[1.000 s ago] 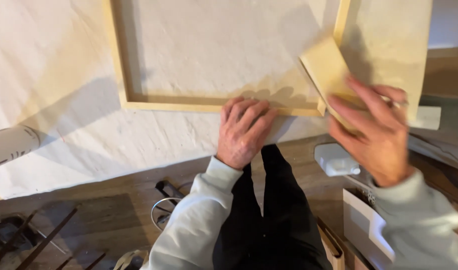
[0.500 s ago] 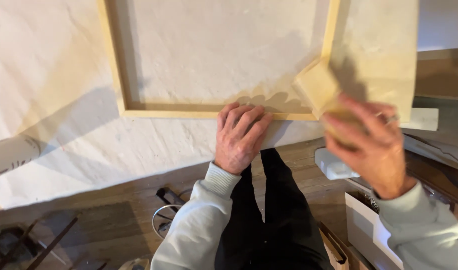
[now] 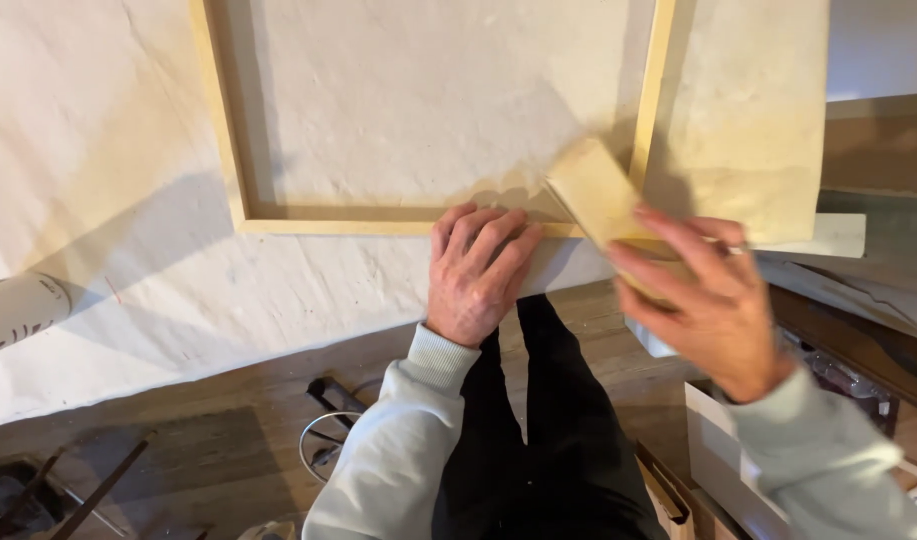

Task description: Sanding the interior edges of a wooden picture frame using a handheld sanding block.

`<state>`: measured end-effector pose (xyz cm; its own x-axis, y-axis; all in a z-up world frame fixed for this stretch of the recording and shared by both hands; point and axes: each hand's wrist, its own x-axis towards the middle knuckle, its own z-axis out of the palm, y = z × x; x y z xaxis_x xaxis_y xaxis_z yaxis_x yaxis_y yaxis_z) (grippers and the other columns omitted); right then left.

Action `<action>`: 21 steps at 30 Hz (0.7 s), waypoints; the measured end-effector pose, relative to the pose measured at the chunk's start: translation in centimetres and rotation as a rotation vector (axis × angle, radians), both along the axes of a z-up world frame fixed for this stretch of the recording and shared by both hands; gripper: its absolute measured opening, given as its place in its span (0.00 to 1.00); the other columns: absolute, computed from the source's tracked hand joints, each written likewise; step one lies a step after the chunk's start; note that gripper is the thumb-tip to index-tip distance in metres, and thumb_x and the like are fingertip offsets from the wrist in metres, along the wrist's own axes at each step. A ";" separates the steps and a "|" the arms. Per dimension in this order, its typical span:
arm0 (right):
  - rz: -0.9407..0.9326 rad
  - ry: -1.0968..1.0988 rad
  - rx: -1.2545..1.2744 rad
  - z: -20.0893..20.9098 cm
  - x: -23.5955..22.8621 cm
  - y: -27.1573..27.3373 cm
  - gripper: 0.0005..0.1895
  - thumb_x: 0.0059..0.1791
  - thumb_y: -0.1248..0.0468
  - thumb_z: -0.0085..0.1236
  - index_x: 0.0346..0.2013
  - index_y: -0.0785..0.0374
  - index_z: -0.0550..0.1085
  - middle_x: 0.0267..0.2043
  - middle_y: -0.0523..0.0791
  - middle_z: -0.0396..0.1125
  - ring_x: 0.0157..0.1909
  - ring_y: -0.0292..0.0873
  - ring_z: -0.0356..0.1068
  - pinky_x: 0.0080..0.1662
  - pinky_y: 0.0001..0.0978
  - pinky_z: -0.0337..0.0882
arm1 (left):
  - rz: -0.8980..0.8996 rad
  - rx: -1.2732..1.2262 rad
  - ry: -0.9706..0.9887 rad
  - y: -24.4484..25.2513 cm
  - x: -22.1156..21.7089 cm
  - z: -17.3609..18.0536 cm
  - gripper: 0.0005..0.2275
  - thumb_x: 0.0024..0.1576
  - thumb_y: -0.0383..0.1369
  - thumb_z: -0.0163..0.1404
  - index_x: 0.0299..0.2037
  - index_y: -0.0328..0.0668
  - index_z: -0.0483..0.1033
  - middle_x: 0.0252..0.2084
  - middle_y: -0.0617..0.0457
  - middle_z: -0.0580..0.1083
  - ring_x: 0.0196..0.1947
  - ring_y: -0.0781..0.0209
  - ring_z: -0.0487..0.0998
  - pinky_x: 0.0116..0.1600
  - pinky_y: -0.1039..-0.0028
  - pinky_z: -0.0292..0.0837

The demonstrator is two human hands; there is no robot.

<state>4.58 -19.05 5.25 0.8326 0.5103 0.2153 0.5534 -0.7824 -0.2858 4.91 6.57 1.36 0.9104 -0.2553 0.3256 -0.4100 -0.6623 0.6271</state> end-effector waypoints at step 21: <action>-0.063 0.111 0.033 -0.4 0.1 -0.6 0.20 0.48 0.64 0.72 0.55 0.51 0.81 0.69 0.43 0.65 0.59 0.47 0.65 0.56 0.38 0.72 | 0.029 -0.004 -0.002 0.2 -0.6 0.1 0.12 0.55 0.26 0.61 0.49 0.43 0.79 0.52 0.54 0.75 0.54 0.54 0.75 0.66 0.57 0.68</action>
<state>4.72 -19.66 4.82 0.8823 0.4508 0.1356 0.4672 -0.8035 -0.3688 4.32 6.78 1.44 0.9166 -0.2277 0.3287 -0.3923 -0.6715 0.6287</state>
